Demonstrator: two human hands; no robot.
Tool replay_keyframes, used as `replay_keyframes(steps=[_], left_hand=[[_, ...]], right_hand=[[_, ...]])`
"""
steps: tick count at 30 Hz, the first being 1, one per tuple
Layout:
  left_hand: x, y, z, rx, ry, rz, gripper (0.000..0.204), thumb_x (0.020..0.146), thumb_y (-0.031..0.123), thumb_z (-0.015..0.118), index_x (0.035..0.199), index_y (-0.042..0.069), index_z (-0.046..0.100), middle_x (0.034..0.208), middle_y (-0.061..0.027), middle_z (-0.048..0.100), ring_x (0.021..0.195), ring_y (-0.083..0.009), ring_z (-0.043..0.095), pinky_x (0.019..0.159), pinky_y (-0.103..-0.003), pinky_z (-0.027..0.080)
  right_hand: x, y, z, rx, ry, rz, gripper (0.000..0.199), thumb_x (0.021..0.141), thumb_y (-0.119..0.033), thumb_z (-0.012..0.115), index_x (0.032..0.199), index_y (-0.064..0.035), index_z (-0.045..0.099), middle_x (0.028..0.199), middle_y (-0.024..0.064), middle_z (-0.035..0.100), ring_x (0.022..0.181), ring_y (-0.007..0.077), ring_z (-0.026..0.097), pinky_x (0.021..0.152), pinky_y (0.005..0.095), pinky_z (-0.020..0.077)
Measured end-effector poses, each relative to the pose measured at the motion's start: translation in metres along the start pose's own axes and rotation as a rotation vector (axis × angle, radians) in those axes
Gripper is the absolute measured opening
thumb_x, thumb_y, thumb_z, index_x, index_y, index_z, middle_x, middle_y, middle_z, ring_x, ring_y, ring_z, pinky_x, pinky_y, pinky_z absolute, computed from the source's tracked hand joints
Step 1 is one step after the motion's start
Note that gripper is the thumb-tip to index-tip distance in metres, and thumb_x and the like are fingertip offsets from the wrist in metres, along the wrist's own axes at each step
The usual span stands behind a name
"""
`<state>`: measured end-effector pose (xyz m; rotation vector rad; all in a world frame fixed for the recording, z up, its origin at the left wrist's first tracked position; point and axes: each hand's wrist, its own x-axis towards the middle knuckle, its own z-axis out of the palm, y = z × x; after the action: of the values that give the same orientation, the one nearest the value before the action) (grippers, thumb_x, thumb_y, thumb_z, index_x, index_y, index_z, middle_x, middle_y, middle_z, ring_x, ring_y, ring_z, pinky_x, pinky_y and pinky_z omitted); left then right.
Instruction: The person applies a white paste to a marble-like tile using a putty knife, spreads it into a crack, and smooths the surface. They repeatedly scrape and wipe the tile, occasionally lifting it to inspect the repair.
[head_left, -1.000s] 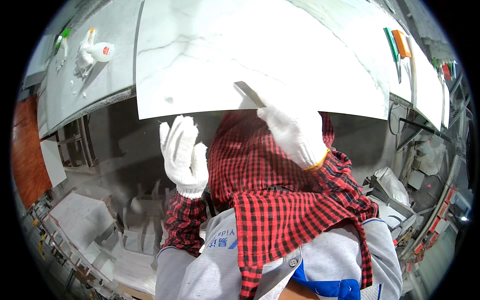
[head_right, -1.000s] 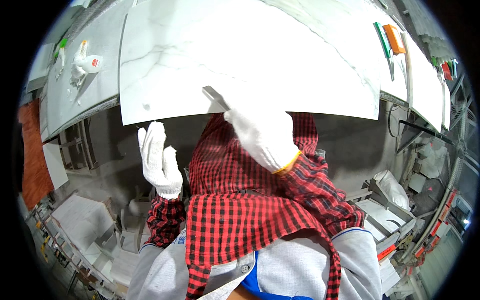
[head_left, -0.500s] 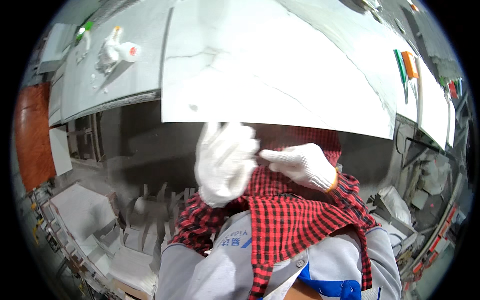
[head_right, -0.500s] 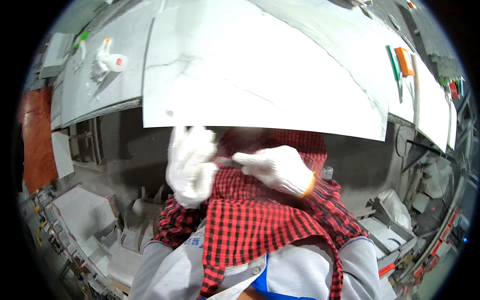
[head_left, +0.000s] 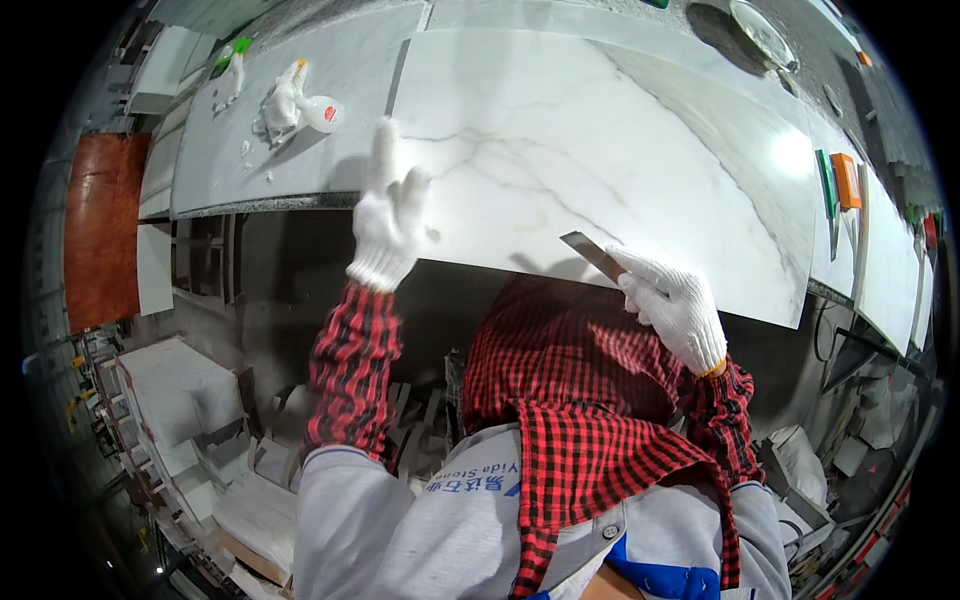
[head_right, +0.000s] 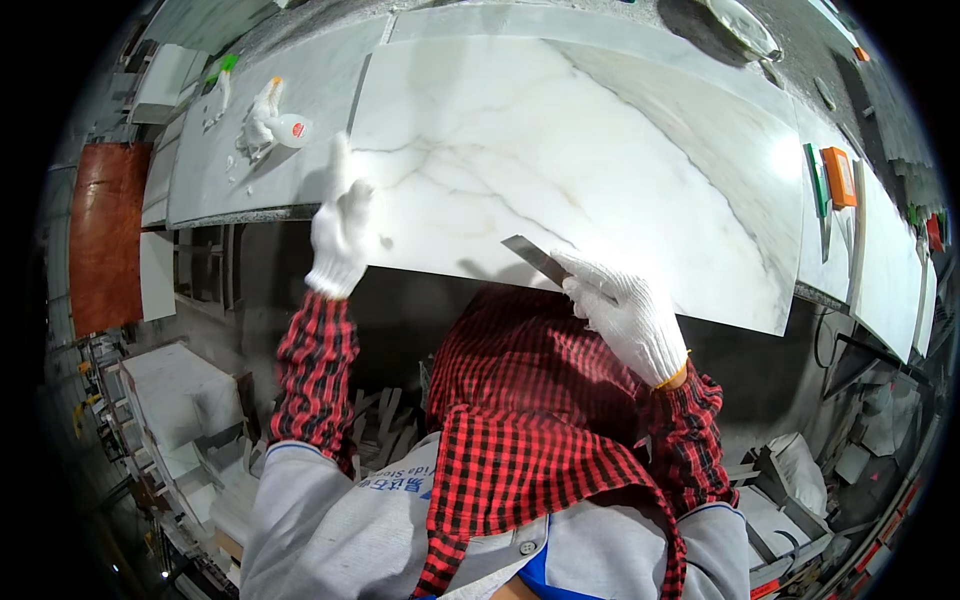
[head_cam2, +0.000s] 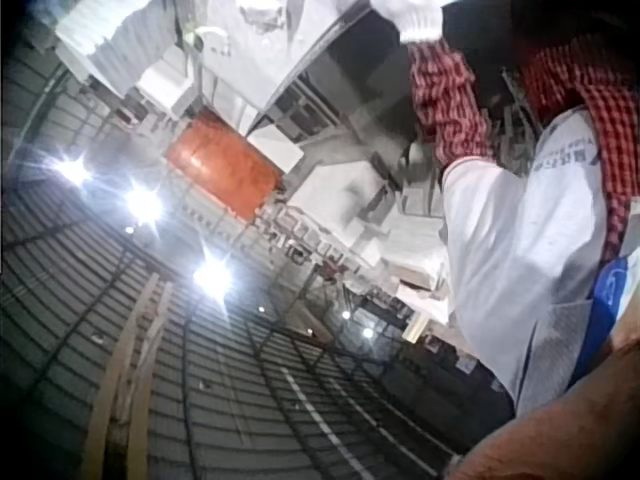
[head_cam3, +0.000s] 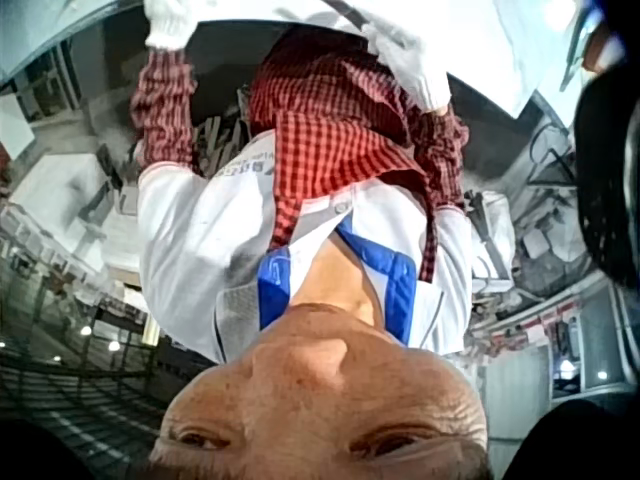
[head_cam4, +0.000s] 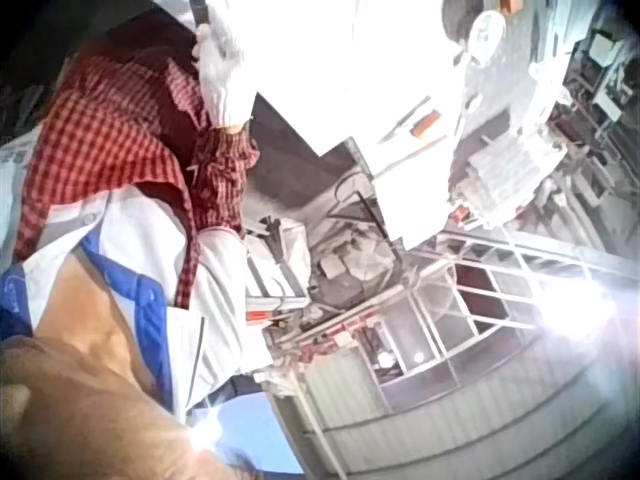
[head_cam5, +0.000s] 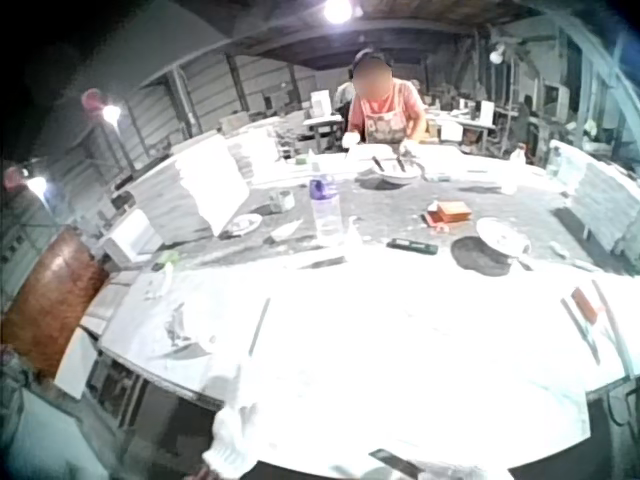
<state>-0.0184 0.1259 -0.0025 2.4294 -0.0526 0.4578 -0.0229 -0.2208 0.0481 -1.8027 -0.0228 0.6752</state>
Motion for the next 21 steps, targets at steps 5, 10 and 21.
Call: replay_keyframes(steps=[5, 10, 21], left_hand=[[0.034, 0.042, 0.055, 0.177, 0.089, 0.109, 0.067, 0.106, 0.047, 0.044, 0.152, -0.003, 0.039, 0.137, -0.0251, 0.056, 0.128, -0.0404, 0.052, 0.113, -0.051, 0.038], [0.038, 0.045, 0.048, -0.703, 0.102, -0.243, 0.07, 0.107, 0.051, 0.036, 0.154, 0.0, 0.037, 0.157, -0.0239, 0.038, 0.141, -0.0375, 0.044, 0.111, -0.05, 0.045], [0.058, 0.041, 0.076, -0.937, 0.464, -0.234, 0.076, 0.109, 0.054, 0.032, 0.154, -0.008, 0.033, 0.157, -0.0268, 0.04, 0.148, -0.0366, 0.037, 0.124, -0.048, 0.025]], right_hand=[[0.006, 0.006, -0.007, -0.032, 0.051, 0.015, 0.034, 0.097, -0.005, 0.064, 0.13, -0.0018, 0.068, 0.075, 0.0009, 0.063, 0.067, 0.0072, 0.055, 0.062, 0.0245, 0.0483], [0.009, -0.001, -0.009, -0.045, 0.035, 0.04, 0.033, 0.097, -0.008, 0.065, 0.13, -0.0026, 0.069, 0.074, 0.0011, 0.063, 0.066, 0.0071, 0.055, 0.062, 0.0248, 0.048], [0.048, -0.03, 0.013, -0.114, -0.094, 0.035, 0.039, 0.096, -0.007, 0.064, 0.134, -0.0031, 0.067, 0.07, -0.0011, 0.062, 0.061, 0.0051, 0.051, 0.059, 0.0219, 0.0462]])
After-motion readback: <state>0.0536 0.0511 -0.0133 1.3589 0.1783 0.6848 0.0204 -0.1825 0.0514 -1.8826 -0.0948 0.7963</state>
